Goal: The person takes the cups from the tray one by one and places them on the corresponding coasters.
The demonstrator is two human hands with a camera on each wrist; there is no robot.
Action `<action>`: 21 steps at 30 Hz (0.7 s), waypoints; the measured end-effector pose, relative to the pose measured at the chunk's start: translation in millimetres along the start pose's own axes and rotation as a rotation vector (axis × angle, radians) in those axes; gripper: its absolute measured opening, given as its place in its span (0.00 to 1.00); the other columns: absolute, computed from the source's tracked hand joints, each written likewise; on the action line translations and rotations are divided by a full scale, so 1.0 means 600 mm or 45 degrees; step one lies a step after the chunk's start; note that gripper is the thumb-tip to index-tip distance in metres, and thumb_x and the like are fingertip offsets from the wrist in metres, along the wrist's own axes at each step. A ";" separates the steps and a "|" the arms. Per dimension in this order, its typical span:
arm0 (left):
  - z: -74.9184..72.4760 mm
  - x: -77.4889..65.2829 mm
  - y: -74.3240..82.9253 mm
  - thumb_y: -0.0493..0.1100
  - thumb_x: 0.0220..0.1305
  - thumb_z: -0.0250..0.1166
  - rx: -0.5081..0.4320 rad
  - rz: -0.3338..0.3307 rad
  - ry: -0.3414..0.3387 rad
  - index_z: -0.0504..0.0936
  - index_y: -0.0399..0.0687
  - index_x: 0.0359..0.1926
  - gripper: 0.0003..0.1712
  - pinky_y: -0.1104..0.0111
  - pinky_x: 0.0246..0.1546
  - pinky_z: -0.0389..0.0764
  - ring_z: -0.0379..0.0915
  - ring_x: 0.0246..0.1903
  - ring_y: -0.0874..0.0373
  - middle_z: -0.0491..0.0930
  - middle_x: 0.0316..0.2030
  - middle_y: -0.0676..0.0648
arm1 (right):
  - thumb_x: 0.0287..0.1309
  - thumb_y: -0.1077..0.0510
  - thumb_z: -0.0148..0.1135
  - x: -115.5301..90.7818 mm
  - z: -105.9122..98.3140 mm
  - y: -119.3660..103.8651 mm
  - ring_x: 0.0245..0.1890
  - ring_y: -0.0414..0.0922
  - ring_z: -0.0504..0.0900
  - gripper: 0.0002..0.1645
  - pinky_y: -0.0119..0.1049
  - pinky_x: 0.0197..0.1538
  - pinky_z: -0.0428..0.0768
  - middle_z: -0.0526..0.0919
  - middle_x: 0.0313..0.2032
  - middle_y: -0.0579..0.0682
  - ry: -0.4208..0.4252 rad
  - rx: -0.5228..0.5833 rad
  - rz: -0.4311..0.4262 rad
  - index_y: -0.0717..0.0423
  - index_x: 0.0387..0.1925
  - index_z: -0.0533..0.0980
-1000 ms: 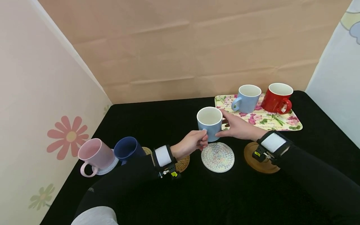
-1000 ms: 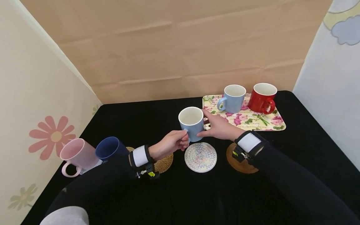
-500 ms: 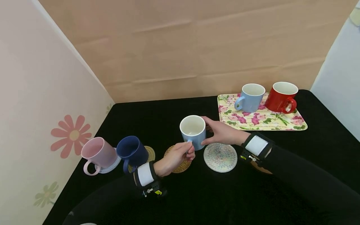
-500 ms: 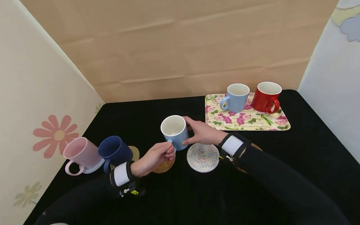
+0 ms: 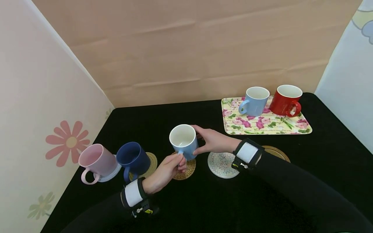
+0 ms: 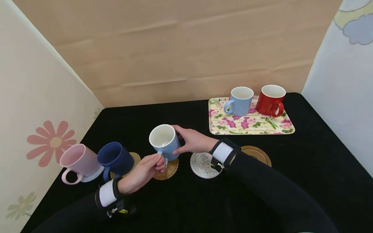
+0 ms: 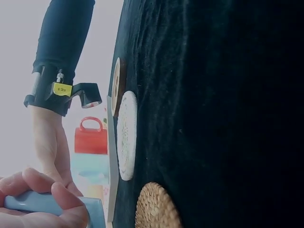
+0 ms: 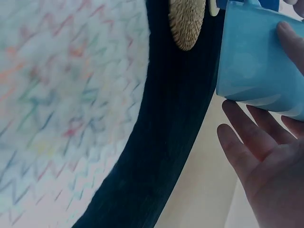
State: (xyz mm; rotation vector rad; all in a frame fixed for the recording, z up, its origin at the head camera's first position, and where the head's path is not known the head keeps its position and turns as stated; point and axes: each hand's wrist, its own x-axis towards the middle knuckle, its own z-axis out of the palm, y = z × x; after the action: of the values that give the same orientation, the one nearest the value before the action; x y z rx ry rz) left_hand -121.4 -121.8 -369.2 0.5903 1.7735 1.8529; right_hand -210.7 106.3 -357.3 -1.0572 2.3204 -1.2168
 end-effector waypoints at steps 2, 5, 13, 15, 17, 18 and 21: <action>-0.002 -0.007 -0.002 0.45 0.79 0.35 0.004 -0.011 0.020 0.64 0.48 0.30 0.18 0.65 0.42 0.66 0.59 0.32 0.57 0.60 0.29 0.50 | 0.53 0.56 0.73 0.006 0.005 -0.001 0.61 0.54 0.71 0.51 0.49 0.61 0.71 0.68 0.65 0.55 -0.012 0.005 -0.003 0.54 0.71 0.54; -0.004 -0.016 -0.005 0.45 0.79 0.34 0.016 -0.036 0.049 0.63 0.48 0.30 0.19 0.65 0.42 0.66 0.59 0.32 0.56 0.60 0.29 0.50 | 0.54 0.56 0.72 0.011 0.012 -0.003 0.62 0.54 0.71 0.50 0.50 0.61 0.70 0.68 0.65 0.55 -0.039 0.032 -0.005 0.53 0.72 0.54; -0.003 -0.038 -0.018 0.47 0.80 0.34 0.043 -0.042 0.076 0.63 0.48 0.30 0.19 0.66 0.41 0.67 0.61 0.32 0.57 0.61 0.28 0.50 | 0.54 0.58 0.72 0.022 0.035 0.002 0.62 0.53 0.70 0.50 0.48 0.61 0.70 0.68 0.65 0.55 -0.119 0.100 -0.037 0.54 0.72 0.53; -0.002 -0.045 -0.025 0.47 0.80 0.34 0.039 -0.032 0.081 0.63 0.48 0.31 0.19 0.66 0.41 0.68 0.62 0.32 0.57 0.61 0.28 0.50 | 0.54 0.58 0.71 0.025 0.039 0.001 0.63 0.53 0.70 0.51 0.48 0.61 0.70 0.68 0.66 0.55 -0.146 0.116 -0.050 0.54 0.73 0.52; -0.001 -0.051 -0.032 0.47 0.80 0.34 0.029 -0.019 0.084 0.63 0.48 0.31 0.19 0.67 0.42 0.69 0.63 0.33 0.58 0.61 0.29 0.49 | 0.54 0.59 0.71 0.026 0.043 0.000 0.63 0.53 0.70 0.51 0.48 0.61 0.70 0.67 0.66 0.55 -0.170 0.121 -0.055 0.54 0.73 0.52; 0.001 -0.053 -0.035 0.46 0.80 0.34 0.025 -0.009 0.084 0.63 0.47 0.31 0.19 0.67 0.42 0.69 0.63 0.33 0.58 0.61 0.29 0.49 | 0.53 0.60 0.71 0.026 0.045 0.000 0.63 0.53 0.70 0.52 0.48 0.61 0.70 0.67 0.66 0.55 -0.180 0.123 -0.055 0.55 0.73 0.52; 0.005 -0.056 -0.042 0.45 0.80 0.34 0.013 0.017 0.086 0.64 0.47 0.32 0.18 0.67 0.42 0.70 0.63 0.33 0.58 0.62 0.29 0.50 | 0.53 0.61 0.72 0.026 0.048 0.000 0.63 0.53 0.70 0.52 0.47 0.62 0.70 0.67 0.66 0.55 -0.197 0.129 -0.053 0.55 0.73 0.52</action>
State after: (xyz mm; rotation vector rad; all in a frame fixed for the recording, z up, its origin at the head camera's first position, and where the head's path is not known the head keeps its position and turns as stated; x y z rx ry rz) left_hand -91.5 -139.9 -393.1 0.5511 1.8276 1.8946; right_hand -204.7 78.2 -373.2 -1.1275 2.1087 -1.2083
